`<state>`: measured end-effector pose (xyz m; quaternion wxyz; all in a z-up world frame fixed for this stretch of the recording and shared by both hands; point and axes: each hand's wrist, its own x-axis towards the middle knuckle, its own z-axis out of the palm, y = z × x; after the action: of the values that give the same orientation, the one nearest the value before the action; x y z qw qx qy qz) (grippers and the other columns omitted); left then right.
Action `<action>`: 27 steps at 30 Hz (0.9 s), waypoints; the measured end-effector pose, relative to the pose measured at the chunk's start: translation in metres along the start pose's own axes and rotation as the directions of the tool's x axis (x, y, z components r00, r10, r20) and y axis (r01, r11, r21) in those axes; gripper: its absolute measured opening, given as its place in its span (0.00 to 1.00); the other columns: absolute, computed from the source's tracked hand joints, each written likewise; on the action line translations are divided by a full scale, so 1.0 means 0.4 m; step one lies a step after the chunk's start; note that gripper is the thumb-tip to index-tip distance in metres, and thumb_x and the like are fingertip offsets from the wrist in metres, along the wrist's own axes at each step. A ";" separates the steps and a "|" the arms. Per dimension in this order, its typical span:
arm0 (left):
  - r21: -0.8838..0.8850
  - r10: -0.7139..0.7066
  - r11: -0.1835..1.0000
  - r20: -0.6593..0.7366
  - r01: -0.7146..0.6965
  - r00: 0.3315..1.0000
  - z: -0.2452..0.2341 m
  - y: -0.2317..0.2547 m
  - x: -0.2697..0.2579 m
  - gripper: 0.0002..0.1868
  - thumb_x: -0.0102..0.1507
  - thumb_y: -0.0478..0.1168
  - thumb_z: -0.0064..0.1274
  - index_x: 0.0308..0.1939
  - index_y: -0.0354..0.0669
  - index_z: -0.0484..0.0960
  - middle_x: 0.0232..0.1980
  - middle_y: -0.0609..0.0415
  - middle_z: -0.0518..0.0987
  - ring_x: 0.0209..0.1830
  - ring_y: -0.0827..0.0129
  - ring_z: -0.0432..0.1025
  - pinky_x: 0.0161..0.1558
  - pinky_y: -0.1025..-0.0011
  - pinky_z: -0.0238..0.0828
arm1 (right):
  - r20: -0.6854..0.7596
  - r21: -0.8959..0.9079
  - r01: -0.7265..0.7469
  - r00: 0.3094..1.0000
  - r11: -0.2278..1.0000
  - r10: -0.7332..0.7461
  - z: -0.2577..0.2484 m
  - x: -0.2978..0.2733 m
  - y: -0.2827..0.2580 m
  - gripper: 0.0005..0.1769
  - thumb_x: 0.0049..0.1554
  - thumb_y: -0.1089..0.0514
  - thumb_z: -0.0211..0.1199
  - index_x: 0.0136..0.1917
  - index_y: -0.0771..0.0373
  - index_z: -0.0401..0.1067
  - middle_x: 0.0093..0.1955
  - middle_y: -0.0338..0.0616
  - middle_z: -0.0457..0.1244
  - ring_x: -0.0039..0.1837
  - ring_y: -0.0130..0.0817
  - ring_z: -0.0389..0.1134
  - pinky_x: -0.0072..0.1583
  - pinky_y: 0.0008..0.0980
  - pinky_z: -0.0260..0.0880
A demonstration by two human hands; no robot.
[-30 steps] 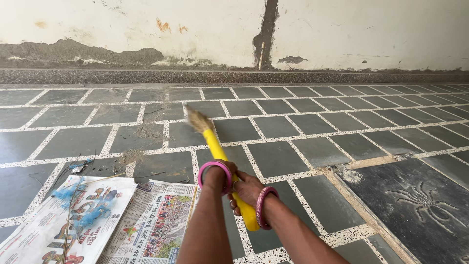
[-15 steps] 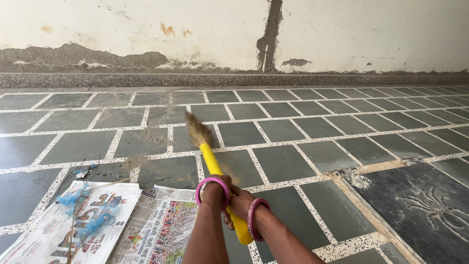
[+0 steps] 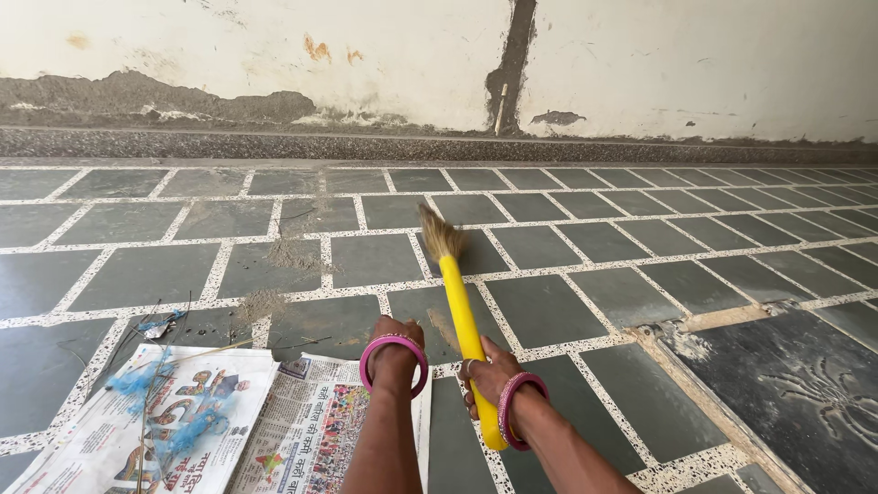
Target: The person sweeps a tiled floor using a broom with a yellow handle, pushing dust onto a piece of newspaper.
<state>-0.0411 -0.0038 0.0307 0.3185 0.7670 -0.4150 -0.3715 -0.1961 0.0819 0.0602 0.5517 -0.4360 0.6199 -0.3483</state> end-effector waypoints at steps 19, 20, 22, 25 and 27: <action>-0.245 0.160 0.944 -0.242 -0.219 0.957 -0.046 -0.093 0.065 0.29 0.68 0.53 0.47 0.68 0.39 0.72 0.63 0.33 0.74 0.61 0.42 0.73 0.61 0.53 0.71 | 0.001 -0.108 0.012 1.000 0.994 -0.012 0.108 0.039 -0.110 0.41 0.55 0.67 0.58 0.79 0.45 0.54 0.37 0.43 0.60 0.32 0.31 0.61 0.33 0.33 0.68; -0.236 0.162 0.947 -0.240 -0.219 0.957 -0.057 -0.096 0.075 0.30 0.68 0.53 0.48 0.68 0.38 0.72 0.63 0.33 0.75 0.62 0.42 0.73 0.61 0.54 0.70 | 0.016 -0.063 0.016 1.000 0.998 -0.015 0.096 0.066 -0.099 0.38 0.54 0.67 0.58 0.77 0.51 0.58 0.37 0.43 0.59 0.32 0.30 0.61 0.32 0.32 0.67; -0.211 0.172 0.953 -0.220 -0.219 0.960 -0.072 -0.103 0.088 0.31 0.68 0.54 0.47 0.69 0.39 0.71 0.65 0.35 0.75 0.62 0.42 0.73 0.62 0.54 0.70 | 0.006 -0.029 0.008 1.000 1.000 -0.008 0.081 0.111 -0.067 0.35 0.55 0.67 0.57 0.75 0.56 0.61 0.36 0.43 0.59 0.31 0.31 0.61 0.31 0.32 0.67; -0.149 0.222 0.955 -0.215 -0.257 0.951 -0.076 -0.108 0.099 0.31 0.68 0.55 0.46 0.69 0.39 0.71 0.66 0.34 0.74 0.65 0.42 0.71 0.64 0.53 0.68 | -0.041 -0.069 -0.034 0.999 0.997 0.031 0.108 0.151 -0.031 0.36 0.56 0.67 0.58 0.76 0.51 0.58 0.36 0.45 0.61 0.31 0.33 0.63 0.32 0.34 0.68; -0.152 0.231 0.953 -0.201 -0.263 0.952 -0.083 -0.100 0.106 0.32 0.69 0.55 0.45 0.70 0.39 0.70 0.67 0.33 0.72 0.65 0.41 0.70 0.64 0.53 0.68 | -0.042 -0.107 -0.056 0.998 0.993 0.052 0.155 0.159 -0.030 0.39 0.58 0.66 0.58 0.79 0.45 0.52 0.38 0.46 0.61 0.32 0.32 0.63 0.33 0.34 0.69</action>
<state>0.0188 -0.0168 0.0032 0.4660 0.7080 -0.4426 -0.2927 -0.1337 0.0217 0.0377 0.5240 -0.4414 0.6602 -0.3077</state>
